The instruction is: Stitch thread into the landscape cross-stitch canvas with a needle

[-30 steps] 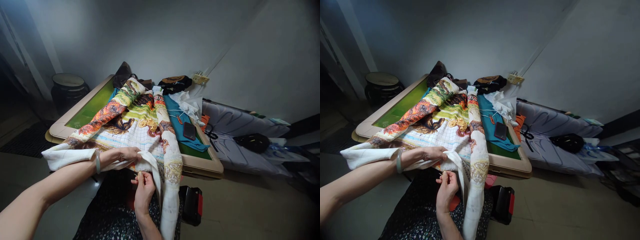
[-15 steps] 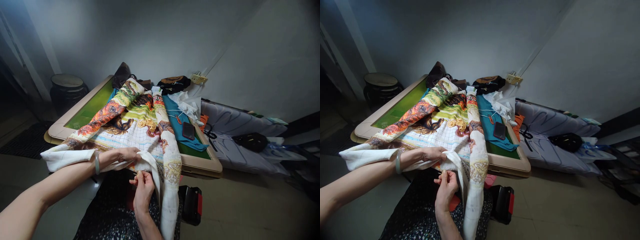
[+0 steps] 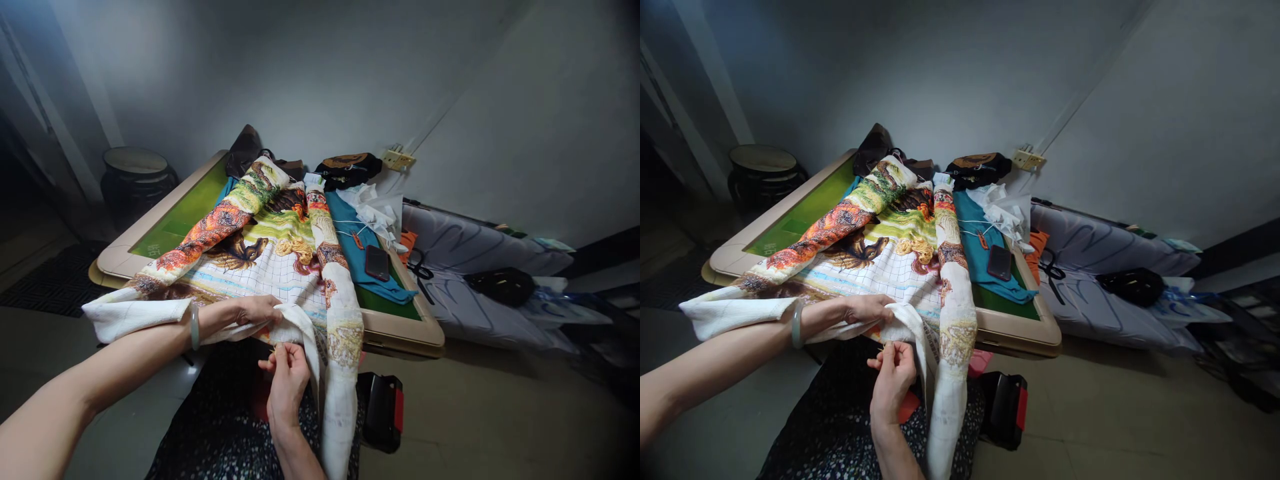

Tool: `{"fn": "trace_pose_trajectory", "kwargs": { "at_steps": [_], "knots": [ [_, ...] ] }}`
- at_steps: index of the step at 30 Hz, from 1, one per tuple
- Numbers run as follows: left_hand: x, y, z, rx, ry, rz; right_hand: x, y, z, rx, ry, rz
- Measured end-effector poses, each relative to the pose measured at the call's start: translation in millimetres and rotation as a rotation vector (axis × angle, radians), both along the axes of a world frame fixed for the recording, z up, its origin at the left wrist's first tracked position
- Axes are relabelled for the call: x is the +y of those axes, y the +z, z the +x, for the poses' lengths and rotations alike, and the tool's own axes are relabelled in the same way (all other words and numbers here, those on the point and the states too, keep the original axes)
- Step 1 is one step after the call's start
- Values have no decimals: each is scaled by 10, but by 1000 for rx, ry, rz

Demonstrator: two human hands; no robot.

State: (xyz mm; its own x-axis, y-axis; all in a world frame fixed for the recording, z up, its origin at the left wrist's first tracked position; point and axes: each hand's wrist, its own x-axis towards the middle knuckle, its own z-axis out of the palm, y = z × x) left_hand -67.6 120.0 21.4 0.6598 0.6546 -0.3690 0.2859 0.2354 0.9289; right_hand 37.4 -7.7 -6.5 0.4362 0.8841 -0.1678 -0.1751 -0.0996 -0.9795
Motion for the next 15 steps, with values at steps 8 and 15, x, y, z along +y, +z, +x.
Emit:
{"fn": "trace_pose_trajectory", "kwargs": {
  "at_steps": [8,15],
  "knots": [
    [-4,-28,2,-8,9,0,17,-9,-15,-19,-9,19],
    [-12,-2,11,-8,36,13,33,-22,-31,-49,-25,20]
  ]
}}
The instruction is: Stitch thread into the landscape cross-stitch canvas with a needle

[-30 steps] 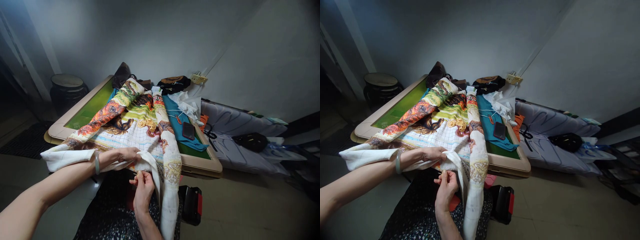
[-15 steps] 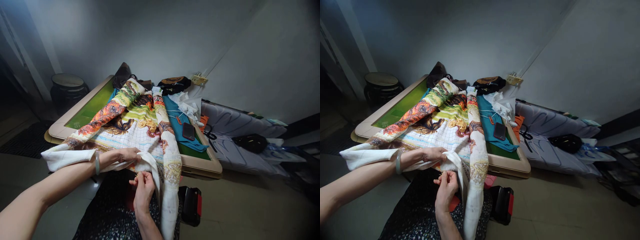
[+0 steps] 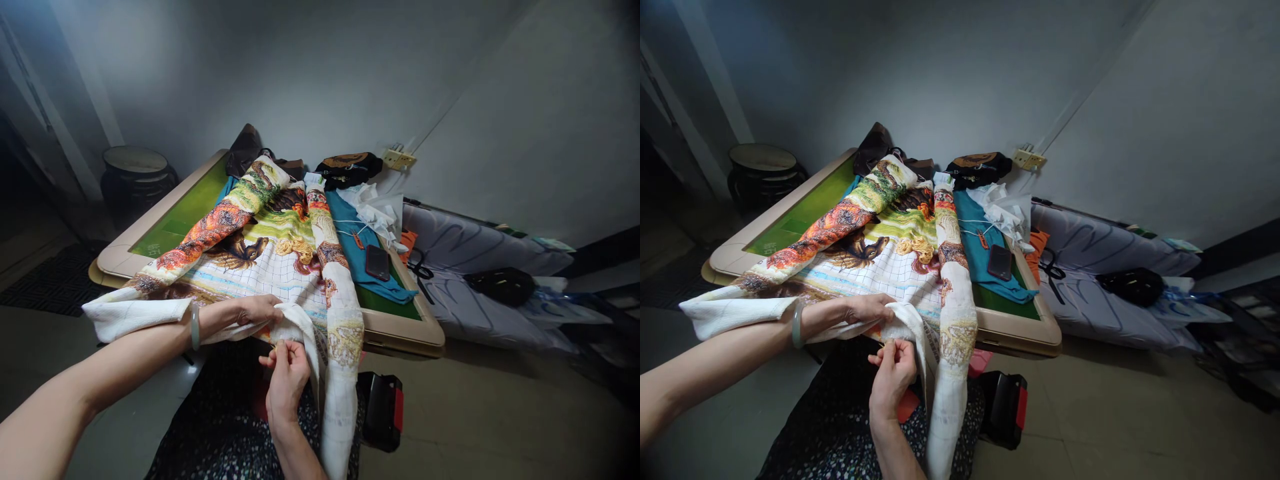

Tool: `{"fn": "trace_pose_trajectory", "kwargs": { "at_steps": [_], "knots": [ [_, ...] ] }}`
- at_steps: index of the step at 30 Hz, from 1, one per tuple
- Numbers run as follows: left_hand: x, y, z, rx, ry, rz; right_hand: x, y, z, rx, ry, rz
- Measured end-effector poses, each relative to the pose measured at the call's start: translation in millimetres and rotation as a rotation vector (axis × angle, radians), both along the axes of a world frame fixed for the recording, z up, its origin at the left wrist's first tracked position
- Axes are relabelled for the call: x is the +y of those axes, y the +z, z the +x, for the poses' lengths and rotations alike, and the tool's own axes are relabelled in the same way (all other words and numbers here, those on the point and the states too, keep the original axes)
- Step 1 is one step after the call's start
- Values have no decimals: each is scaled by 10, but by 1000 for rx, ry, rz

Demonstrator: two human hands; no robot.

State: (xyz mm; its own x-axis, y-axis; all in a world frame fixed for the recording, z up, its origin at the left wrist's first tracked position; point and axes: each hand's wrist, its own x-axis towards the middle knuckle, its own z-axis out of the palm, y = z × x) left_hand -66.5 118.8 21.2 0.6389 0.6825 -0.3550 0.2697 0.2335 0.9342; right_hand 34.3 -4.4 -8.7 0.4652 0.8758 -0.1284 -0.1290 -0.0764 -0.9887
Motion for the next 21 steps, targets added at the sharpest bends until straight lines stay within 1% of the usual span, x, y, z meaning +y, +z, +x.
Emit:
{"fn": "trace_pose_trajectory", "kwargs": {
  "at_steps": [3,6,9,11,13,18,21],
  "knots": [
    [-3,33,3,10,7,9,4,-47,10,-42,-6,13],
    [-21,102,-7,21,7,16,13,-99,29,-46,-16,38],
    [-44,175,-29,36,18,34,31,-119,47,15,-32,60],
    [-48,190,-36,46,23,47,42,-118,56,64,-43,76],
    [-38,166,-31,53,19,47,47,-115,63,87,-47,86],
    [1,43,4,64,17,30,38,-134,75,75,-20,111],
    [9,13,10,66,24,26,38,-144,84,84,-6,118]
  ]
}}
